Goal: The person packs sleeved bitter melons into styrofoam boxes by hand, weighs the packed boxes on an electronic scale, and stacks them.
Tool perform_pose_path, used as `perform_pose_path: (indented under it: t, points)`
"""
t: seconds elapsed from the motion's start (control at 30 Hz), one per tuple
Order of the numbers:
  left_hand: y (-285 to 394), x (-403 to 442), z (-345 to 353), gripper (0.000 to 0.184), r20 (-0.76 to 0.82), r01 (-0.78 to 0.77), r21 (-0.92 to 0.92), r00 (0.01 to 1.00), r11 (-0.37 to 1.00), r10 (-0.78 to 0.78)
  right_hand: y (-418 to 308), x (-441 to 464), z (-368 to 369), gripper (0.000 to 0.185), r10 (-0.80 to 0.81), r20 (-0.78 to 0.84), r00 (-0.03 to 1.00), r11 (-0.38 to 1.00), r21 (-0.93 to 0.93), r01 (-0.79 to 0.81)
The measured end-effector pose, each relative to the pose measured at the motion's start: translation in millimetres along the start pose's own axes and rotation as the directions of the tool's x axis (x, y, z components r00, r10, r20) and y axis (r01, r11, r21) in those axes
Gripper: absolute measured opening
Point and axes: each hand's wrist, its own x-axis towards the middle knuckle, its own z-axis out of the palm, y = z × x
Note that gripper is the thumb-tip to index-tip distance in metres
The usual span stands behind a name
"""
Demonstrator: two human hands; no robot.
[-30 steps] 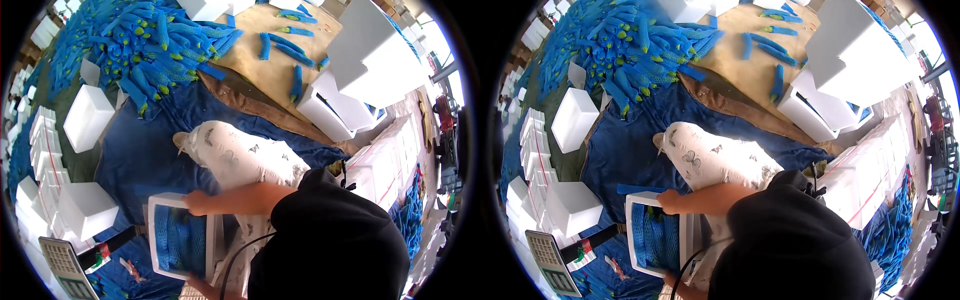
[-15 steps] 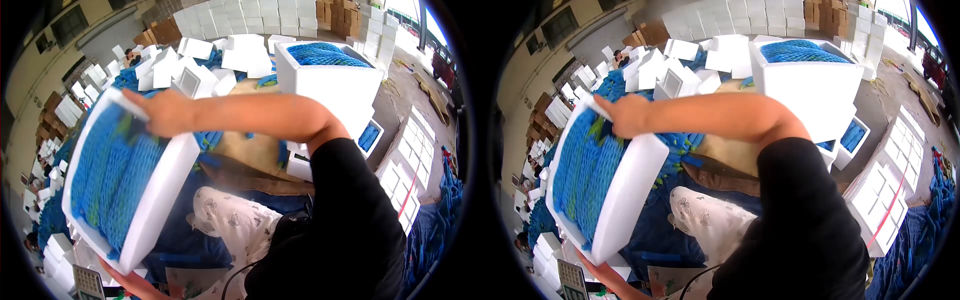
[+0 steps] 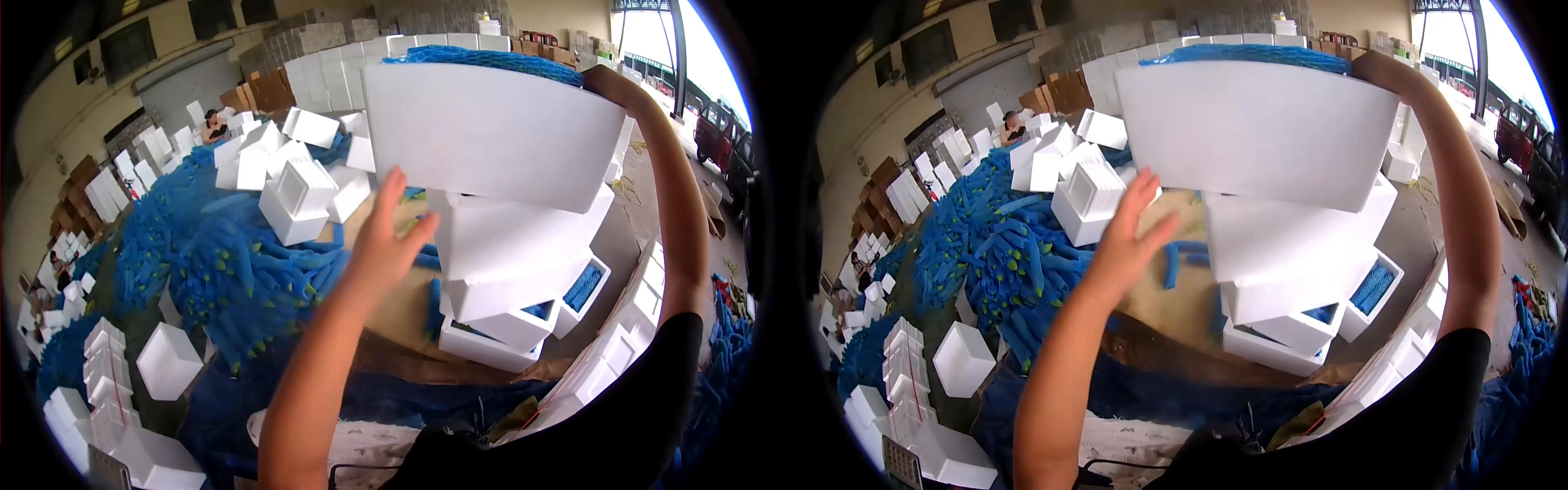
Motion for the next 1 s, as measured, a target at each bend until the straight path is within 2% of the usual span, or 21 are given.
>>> perform_pose_path:
  t: [0.03, 0.07, 0.13, 0.2, 0.23, 0.3, 0.33, 0.4, 0.47, 0.5, 0.6, 0.7, 0.77, 0.83, 0.87, 0.9, 0.93, 0.97, 1.0]
  points:
    - [-1.2, -19.0, 0.5, 0.063, -0.004, -0.083, 0.208, 0.996, 0.975, 0.086, -16.6, -0.8, -6.3, 0.029, 0.033, 0.045, 0.998, 0.992, -0.124, -0.027]
    - [-1.9, -44.7, 2.3, 0.052, 0.009, -0.140, 0.396, 0.989, 0.908, 0.149, -19.9, -4.7, -2.9, 0.029, 0.041, 0.044, 0.998, 0.992, -0.117, -0.036]
    - [-25.6, -80.0, -16.6, 0.037, -0.018, 0.043, 0.251, 0.999, 0.967, -0.040, -29.0, 1.5, -0.4, 0.028, -0.086, 0.029, 0.996, 0.924, -0.371, 0.090]
    - [-53.6, -127.1, -33.8, 0.028, -0.178, 0.204, 0.308, 0.972, 0.929, -0.154, -17.8, 31.5, -2.6, 0.028, -0.072, 0.033, 0.997, 0.908, -0.411, 0.079]
    - [-71.3, -139.7, -45.4, 0.028, -0.198, 0.218, 0.313, 0.967, 0.924, -0.161, -25.7, 34.0, -0.8, 0.029, -0.033, -0.128, 0.991, 0.822, -0.567, -0.046]
    - [-104.2, -203.9, -65.8, 0.023, -0.250, 0.430, 0.075, 0.882, 0.900, -0.400, -46.0, 54.3, 10.5, 0.033, -0.166, -0.355, 0.920, 0.837, -0.544, -0.059]
    - [-104.6, -226.5, -66.9, 0.021, -0.366, 0.419, 0.141, 0.864, 0.897, -0.346, -56.2, 66.3, 8.2, 0.037, -0.246, -0.447, 0.860, 0.925, -0.373, 0.071]
    - [-137.4, -276.7, -73.4, 0.020, -0.393, 0.468, 0.080, 0.827, 0.880, -0.403, -103.0, 59.7, 17.8, 0.039, -0.456, -0.587, 0.669, 0.886, -0.230, 0.401]
    - [-137.5, -307.7, -70.7, 0.020, -0.477, 0.525, -0.027, 0.741, 0.850, -0.473, -123.2, 75.8, 42.4, 0.060, -0.506, -0.399, 0.765, 0.795, 0.129, 0.593]
    - [-128.4, -314.8, -70.5, 0.020, -0.491, 0.524, -0.022, 0.737, 0.852, -0.465, -140.1, 67.4, 62.1, 0.078, -0.282, -0.224, 0.933, 0.939, -0.265, 0.221]
    - [-112.8, -334.0, -67.6, 0.020, -0.519, 0.428, -0.158, 0.731, 0.890, -0.443, -133.9, 62.4, 56.6, 0.082, -0.149, -0.108, 0.983, 0.982, -0.130, 0.134]
    - [-86.0, -348.2, -78.1, 0.019, -0.583, 0.360, -0.239, 0.689, 0.902, -0.430, -126.2, 58.1, 61.8, 0.079, -0.093, -0.136, 0.986, 0.986, -0.147, 0.073]
    - [-55.8, -364.2, -96.8, 0.020, -0.672, 0.333, -0.266, 0.609, 0.905, -0.422, -125.6, 64.6, 67.7, 0.077, -0.037, -0.161, 0.986, 0.989, -0.147, 0.013]
    - [-39.7, -393.1, -116.0, 0.019, -0.752, 0.332, -0.277, 0.509, 0.902, -0.419, -130.0, 61.9, 67.0, 0.074, 0.092, -0.221, 0.971, 0.978, -0.161, -0.129]
    - [-34.5, -410.4, -125.8, 0.018, -0.779, 0.346, -0.312, 0.440, 0.885, -0.447, -139.8, 56.5, 67.3, 0.073, 0.163, -0.276, 0.947, 0.955, -0.199, -0.222]
    - [-33.2, -427.8, -137.5, 0.018, -0.838, 0.345, -0.285, 0.363, 0.894, -0.407, -153.7, 46.2, 68.8, 0.073, 0.113, -0.364, 0.925, 0.940, -0.263, -0.218]
    - [-48.7, -456.4, -150.6, 0.018, -0.891, 0.346, -0.195, 0.329, 0.918, -0.314, -170.1, 23.8, 75.9, 0.069, -0.221, -0.475, 0.852, 0.882, -0.470, -0.034]
    - [-47.2, -474.2, -164.3, 0.018, -0.920, 0.431, -0.215, 0.211, 0.876, -0.329, -186.0, 24.8, 97.0, 0.059, -0.450, -0.714, 0.536, 0.829, -0.558, -0.047]
    - [-47.6, -488.7, -176.6, 0.018, -0.942, 0.509, -0.243, 0.080, 0.826, -0.326, -228.2, 6.5, 109.6, 0.051, -0.570, -0.722, 0.391, 0.821, -0.511, 0.253]
